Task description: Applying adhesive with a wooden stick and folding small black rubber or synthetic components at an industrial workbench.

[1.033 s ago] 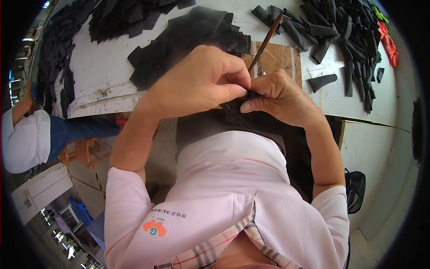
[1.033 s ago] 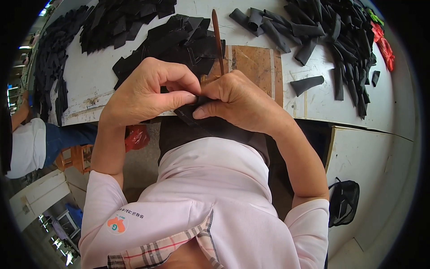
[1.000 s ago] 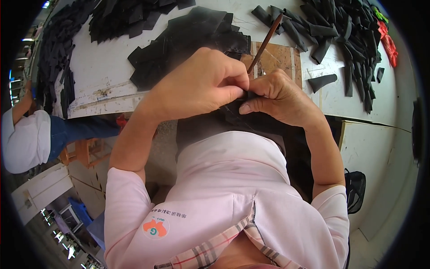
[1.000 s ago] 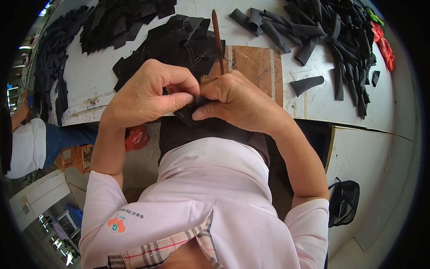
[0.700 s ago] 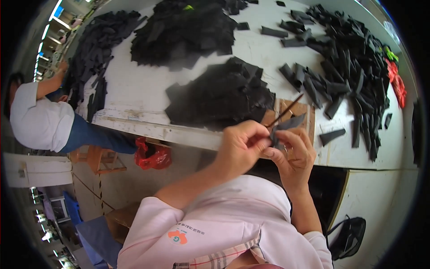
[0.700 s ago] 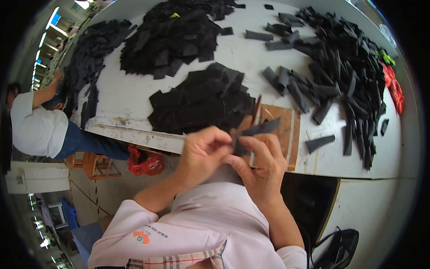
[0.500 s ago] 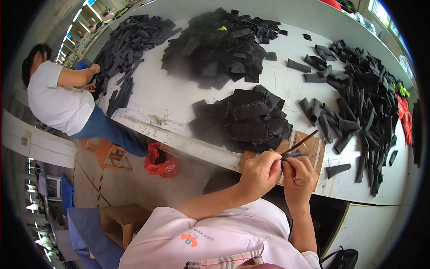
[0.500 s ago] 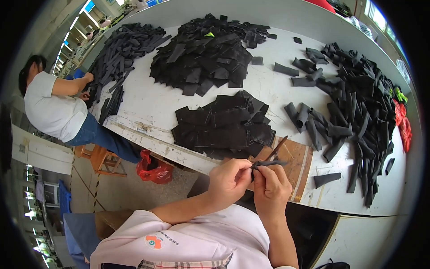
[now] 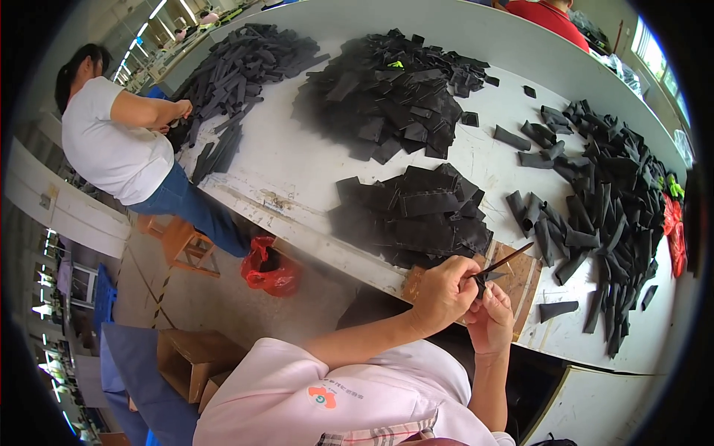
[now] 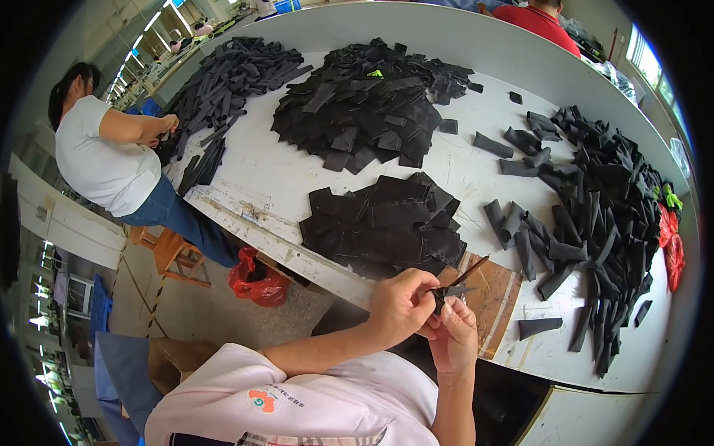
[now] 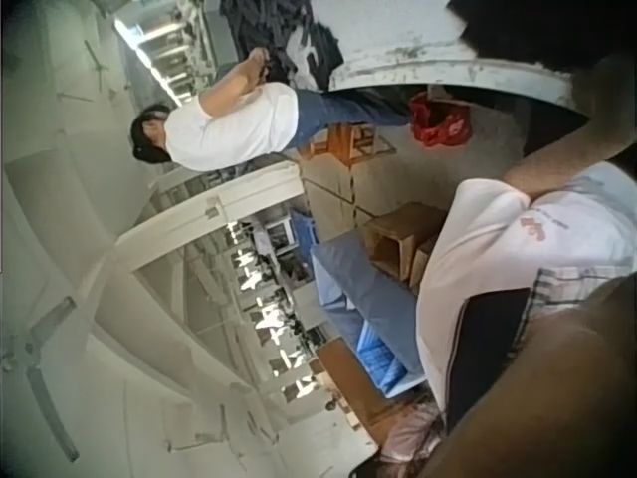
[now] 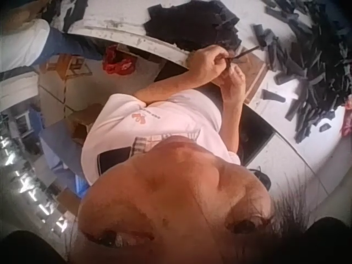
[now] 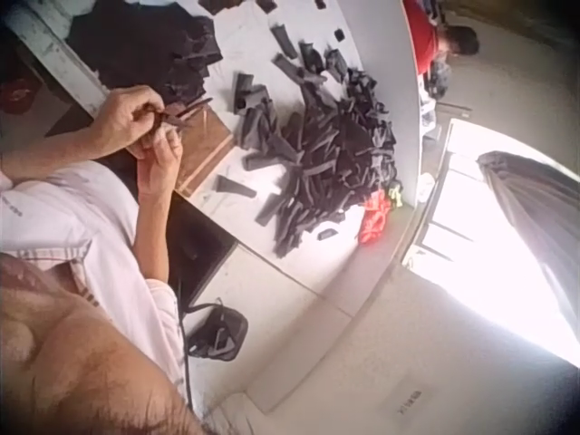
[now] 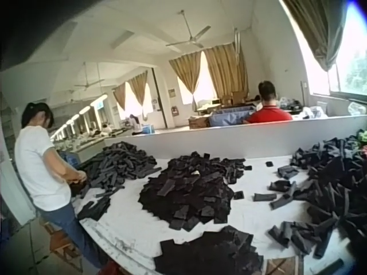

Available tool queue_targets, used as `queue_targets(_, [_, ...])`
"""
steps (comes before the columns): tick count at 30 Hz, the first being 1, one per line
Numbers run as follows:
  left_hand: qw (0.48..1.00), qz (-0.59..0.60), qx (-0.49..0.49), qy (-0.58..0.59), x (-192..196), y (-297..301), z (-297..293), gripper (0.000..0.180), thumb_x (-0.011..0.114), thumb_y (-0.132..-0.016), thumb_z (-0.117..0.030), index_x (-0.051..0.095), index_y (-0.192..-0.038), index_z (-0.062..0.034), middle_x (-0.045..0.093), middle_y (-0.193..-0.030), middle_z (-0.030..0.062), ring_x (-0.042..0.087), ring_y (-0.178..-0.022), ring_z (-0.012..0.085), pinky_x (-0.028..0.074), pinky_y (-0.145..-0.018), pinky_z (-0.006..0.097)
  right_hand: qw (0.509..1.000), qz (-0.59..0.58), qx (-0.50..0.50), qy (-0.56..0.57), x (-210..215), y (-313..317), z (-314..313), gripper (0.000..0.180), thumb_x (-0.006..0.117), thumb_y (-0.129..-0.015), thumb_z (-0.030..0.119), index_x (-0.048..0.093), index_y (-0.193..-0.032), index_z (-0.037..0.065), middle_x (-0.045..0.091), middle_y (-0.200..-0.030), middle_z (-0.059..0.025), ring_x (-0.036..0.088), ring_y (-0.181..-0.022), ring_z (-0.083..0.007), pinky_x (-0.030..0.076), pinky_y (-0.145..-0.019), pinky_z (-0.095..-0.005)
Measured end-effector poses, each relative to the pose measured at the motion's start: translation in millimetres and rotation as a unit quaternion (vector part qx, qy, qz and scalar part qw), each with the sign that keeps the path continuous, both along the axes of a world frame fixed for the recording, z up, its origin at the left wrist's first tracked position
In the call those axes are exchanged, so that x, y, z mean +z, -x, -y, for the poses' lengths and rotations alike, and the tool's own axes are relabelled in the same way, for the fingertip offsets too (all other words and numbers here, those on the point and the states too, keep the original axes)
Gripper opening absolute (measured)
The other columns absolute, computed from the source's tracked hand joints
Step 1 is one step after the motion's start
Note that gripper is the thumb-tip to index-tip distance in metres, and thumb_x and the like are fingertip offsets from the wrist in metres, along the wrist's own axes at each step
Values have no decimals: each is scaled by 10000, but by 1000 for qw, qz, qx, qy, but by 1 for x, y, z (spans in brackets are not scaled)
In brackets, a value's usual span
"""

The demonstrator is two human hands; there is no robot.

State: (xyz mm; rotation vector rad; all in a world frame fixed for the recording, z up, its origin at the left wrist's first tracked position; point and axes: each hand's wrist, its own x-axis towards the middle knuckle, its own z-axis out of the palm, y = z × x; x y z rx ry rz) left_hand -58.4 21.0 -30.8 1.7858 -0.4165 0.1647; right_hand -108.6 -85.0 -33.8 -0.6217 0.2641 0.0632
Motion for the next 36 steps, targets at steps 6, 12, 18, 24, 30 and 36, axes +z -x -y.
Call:
queue_targets(6, [888, -324, -186, 269, -3, -8, -9, 171, 460, -761, 79, 519, -902, 4, 598, -788, 75, 549, -589, 52, 423, -455, 179, 990, 19, -10, 141, -8, 3, 12, 145, 586, -822, 189, 542, -805, 52, 528, -747, 19, 467, -665, -56, 387, -597, -181])
queue_targets(12, [633, -505, -434, 394, 30, -11, -25, 472, 542, -594, 33, 486, -1062, 36, 495, -708, 24, 395, -479, 34, 315, -401, 145, 983, 133, -25, 126, 14, 9, 6, 246, 682, -732, 217, 582, -843, 22, 506, -790, -1, 450, -662, -82, 368, -628, -204])
queue_targets(18, [779, -386, -372, 326, 45, 2, -24, 505, 603, -634, 64, 448, -1114, 42, 552, -773, 37, 488, -614, 38, 346, -466, 139, 928, 162, -131, 309, 29, 9, 3, 156, 605, -798, 143, 545, -769, 2, 459, -921, -23, 449, -734, -82, 358, -668, -209])
queue_targets(24, [734, -442, -341, 386, 31, 2, -24, 481, 599, -705, 45, 426, -1152, 3, 601, -848, 45, 476, -529, 10, 360, -419, 149, 954, 118, -129, 243, 19, 10, 3, 191, 617, -791, 156, 539, -699, 9, 509, -896, -51, 462, -806, -114, 354, -729, -232])
queue_targets(30, [724, -412, -420, 359, 26, 3, -23, 515, 611, -668, 51, 421, -1146, 26, 522, -920, 26, 516, -749, 66, 430, -655, 168, 966, 134, -114, 192, 16, 12, 4, 177, 627, -770, 142, 522, -701, 18, 515, -882, -70, 484, -876, -158, 362, -777, -261])
queue_targets(36, [980, -90, -128, 123, 42, 13, -9, 132, 556, -786, 41, 569, -910, -1, 567, -853, 59, 543, -734, 87, 443, -633, 197, 782, 225, -200, 546, 39, -6, 8, 59, 534, -800, 3, 488, -767, -11, 556, -801, -99, 510, -704, -161, 420, -636, -243])
